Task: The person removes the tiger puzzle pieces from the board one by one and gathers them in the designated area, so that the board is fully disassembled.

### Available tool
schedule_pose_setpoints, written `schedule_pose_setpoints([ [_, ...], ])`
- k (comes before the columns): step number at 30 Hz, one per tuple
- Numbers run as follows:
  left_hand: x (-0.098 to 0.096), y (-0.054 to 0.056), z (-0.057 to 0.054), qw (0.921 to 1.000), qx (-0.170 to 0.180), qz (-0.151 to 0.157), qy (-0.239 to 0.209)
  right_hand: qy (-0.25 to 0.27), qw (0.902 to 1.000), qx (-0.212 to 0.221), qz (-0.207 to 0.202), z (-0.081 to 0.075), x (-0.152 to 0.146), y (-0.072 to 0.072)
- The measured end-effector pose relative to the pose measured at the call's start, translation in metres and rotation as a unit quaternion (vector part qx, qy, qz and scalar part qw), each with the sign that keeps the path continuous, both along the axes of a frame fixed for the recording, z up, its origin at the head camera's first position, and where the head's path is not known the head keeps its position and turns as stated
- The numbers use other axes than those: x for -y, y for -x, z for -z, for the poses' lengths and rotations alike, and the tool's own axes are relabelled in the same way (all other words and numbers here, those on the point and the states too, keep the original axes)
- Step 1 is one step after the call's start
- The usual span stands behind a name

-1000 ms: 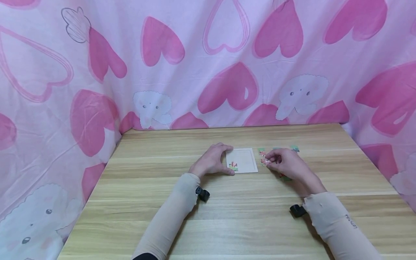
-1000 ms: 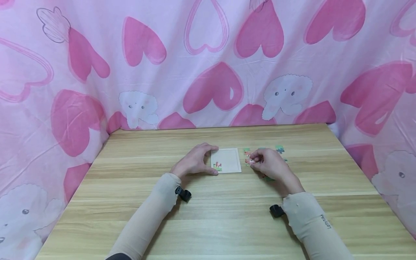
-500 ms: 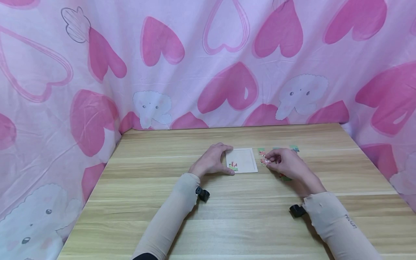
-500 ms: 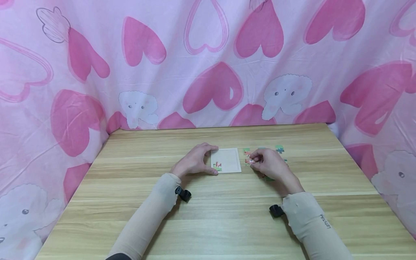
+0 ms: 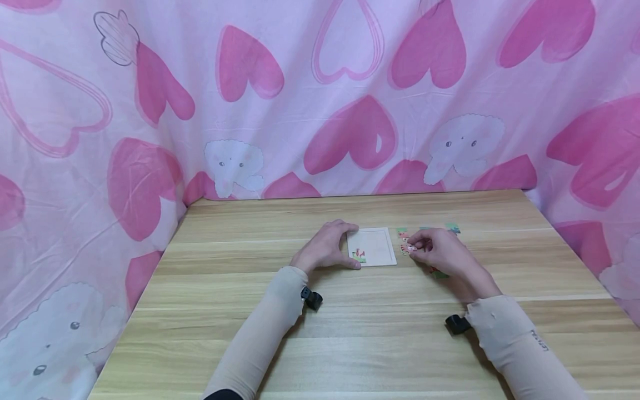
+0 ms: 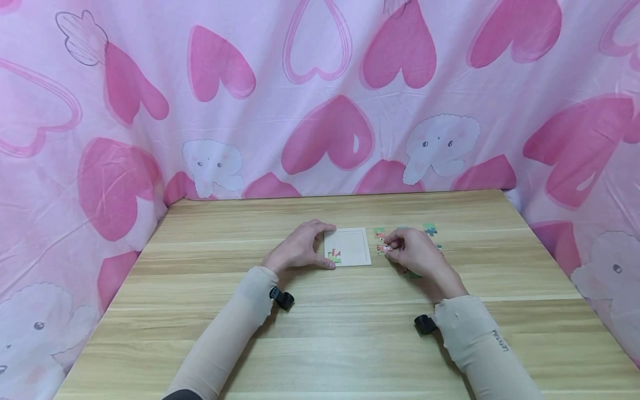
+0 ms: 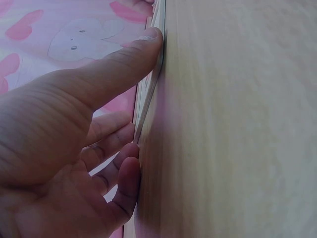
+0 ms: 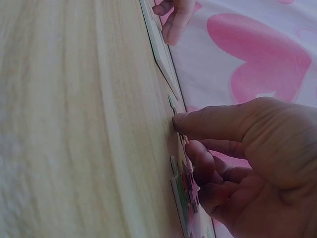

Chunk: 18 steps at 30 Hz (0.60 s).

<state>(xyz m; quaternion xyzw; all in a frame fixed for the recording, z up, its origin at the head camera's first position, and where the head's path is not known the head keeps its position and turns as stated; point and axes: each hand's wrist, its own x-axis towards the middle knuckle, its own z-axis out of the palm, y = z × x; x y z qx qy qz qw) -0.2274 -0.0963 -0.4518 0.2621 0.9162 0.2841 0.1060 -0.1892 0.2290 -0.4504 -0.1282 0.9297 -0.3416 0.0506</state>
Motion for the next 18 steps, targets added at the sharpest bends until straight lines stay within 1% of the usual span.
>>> schedule_pose_setpoints([
  [12,0.0005,-0.0003,-0.0017,1.0,-0.001,-0.002,-0.002,-0.008,1.0,-0.005,-0.001,-0.0027,0.001,0.0005],
  [18,0.001,-0.0008,-0.0012,1.0,0.002,-0.001,-0.001,-0.005,1.0,0.005,-0.001,-0.0083,0.0046,0.0006],
])
